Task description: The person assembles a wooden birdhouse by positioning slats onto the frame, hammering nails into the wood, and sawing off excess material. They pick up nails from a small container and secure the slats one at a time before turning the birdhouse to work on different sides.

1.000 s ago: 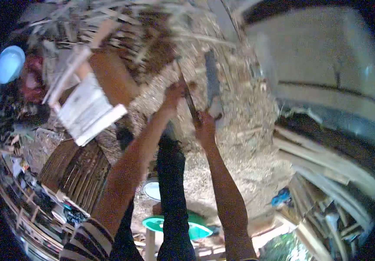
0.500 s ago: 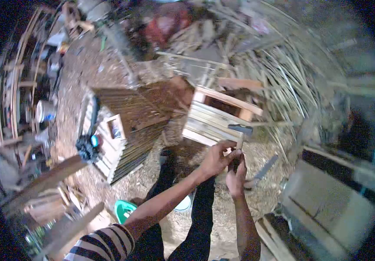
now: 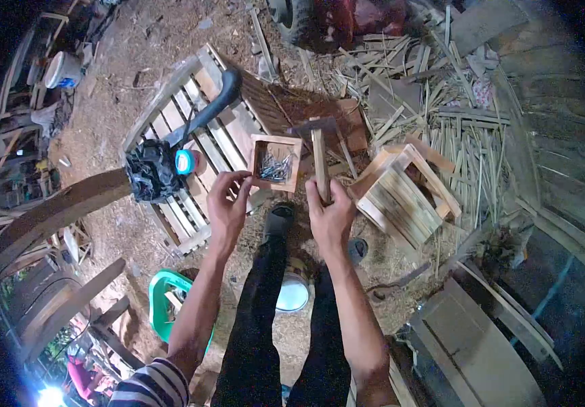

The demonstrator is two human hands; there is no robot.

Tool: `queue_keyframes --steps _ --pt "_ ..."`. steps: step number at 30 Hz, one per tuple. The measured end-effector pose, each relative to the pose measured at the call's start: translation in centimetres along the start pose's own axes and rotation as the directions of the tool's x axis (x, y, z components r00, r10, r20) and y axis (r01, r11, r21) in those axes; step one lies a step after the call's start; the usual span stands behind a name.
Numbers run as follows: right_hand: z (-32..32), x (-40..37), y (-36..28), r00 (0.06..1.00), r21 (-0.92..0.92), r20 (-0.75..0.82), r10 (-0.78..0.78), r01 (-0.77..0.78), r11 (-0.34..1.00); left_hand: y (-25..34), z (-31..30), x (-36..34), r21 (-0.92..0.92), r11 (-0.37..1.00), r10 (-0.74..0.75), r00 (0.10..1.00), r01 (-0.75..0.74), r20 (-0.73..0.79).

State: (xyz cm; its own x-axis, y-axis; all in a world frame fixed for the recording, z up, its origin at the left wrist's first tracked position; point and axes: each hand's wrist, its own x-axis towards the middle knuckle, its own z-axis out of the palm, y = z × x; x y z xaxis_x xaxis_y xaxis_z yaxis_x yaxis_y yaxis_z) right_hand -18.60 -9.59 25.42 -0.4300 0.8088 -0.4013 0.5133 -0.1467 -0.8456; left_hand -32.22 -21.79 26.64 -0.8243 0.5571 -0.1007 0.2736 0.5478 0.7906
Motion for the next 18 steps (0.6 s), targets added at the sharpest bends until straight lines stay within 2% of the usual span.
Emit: queue_keyframes --steps 2,4,6,9,12,14,16,18 --pt "1.7 0.9 1.1 0.984 -0.014 -0.097 -0.151 0.15 0.989 -0.6 -0.3 0.5 0.05 0.996 0.078 0.997 -0.078 0.002" --pt "2.3 0.9 -0.1 0.992 -0.038 -0.097 -0.08 0.076 0.996 -1.3 0.1 1.3 0.112 0.975 0.194 0.981 -0.192 -0.008" --pt "2.9 1.3 0.5 0.987 -0.075 -0.122 -0.103 0.094 0.993 -1.1 0.8 1.6 0.191 0.942 0.285 0.958 -0.274 -0.032" --pt "4.0 1.5 0.8 0.98 0.007 -0.175 -0.097 0.1 0.995 -0.5 2.3 2.1 0.196 0.937 0.296 0.955 -0.288 -0.01" --pt "4.0 1.5 0.4 0.986 0.021 -0.163 -0.035 0.039 0.999 0.3 3.5 2.9 0.243 0.927 0.289 0.957 -0.286 0.021" --pt "3.9 1.5 0.7 0.986 0.013 -0.164 -0.041 0.044 0.999 0.3 4.4 3.3 0.273 0.923 0.287 0.958 -0.27 -0.023" --pt "3.9 1.5 0.9 0.985 0.01 -0.164 -0.048 0.051 0.999 0.6 4.6 3.7 0.295 0.916 0.286 0.958 -0.273 -0.002" --pt "3.9 1.6 0.9 0.982 0.071 -0.173 -0.071 0.084 0.994 0.8 4.7 4.2 0.278 0.868 0.405 0.91 -0.412 0.088"
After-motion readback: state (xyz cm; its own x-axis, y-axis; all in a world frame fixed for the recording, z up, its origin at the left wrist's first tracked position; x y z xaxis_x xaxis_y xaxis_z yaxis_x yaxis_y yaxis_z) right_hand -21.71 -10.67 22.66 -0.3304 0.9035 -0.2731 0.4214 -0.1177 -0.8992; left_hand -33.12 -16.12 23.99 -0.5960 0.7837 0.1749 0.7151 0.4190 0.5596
